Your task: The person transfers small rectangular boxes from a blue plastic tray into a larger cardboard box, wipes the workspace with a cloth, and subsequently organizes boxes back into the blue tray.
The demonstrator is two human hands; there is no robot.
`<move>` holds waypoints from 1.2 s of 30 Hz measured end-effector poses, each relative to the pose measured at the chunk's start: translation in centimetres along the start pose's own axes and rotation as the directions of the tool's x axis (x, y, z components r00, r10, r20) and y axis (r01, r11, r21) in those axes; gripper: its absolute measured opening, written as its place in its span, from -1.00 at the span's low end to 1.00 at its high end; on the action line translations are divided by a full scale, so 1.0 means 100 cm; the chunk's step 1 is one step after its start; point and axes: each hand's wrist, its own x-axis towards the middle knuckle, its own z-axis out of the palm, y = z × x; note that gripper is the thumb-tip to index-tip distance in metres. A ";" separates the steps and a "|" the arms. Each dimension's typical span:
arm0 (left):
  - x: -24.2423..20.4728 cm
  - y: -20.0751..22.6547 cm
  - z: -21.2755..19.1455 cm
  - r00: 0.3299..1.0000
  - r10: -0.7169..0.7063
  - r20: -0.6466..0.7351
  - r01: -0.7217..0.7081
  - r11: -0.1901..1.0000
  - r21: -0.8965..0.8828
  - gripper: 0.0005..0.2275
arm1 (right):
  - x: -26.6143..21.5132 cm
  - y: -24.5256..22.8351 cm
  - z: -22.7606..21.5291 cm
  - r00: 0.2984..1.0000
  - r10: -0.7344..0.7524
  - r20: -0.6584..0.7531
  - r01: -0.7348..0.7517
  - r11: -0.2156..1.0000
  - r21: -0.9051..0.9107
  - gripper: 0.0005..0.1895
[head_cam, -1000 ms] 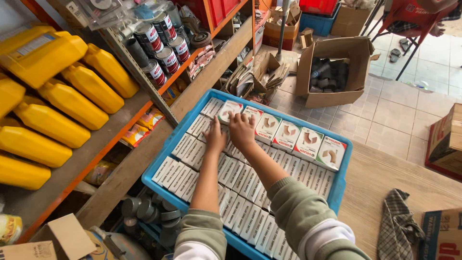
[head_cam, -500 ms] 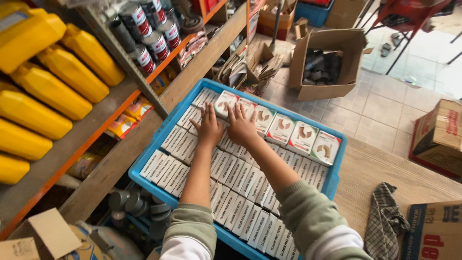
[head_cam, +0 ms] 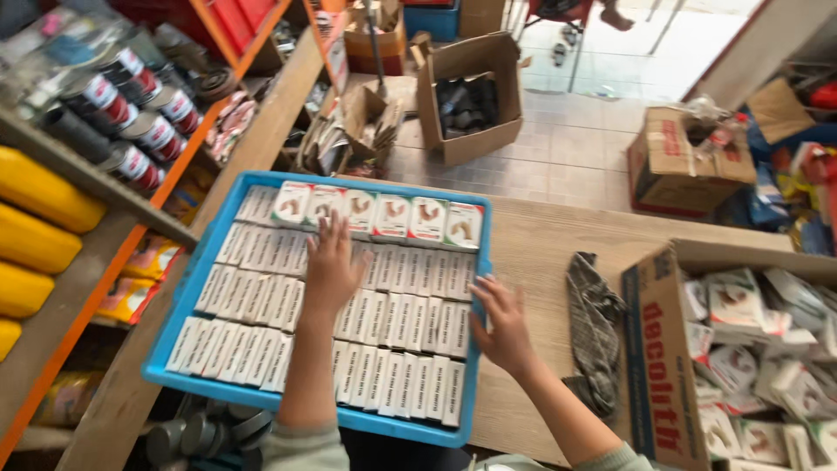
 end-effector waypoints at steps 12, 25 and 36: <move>-0.172 0.357 0.166 0.742 0.420 0.522 -0.135 0.857 -0.497 -0.45 | -0.272 0.199 0.023 0.642 0.622 0.449 -0.265 0.729 -0.631 -0.28; -0.188 0.361 0.211 0.445 0.375 0.814 -0.164 0.927 -0.337 -0.22 | -0.268 0.180 -0.032 0.818 0.529 0.224 -0.513 0.848 -0.132 -0.67; -0.166 0.372 0.192 0.396 0.345 0.851 -0.137 0.938 -0.317 -0.13 | -0.129 0.165 -0.184 0.886 0.434 -0.161 -0.459 0.779 -0.427 -0.65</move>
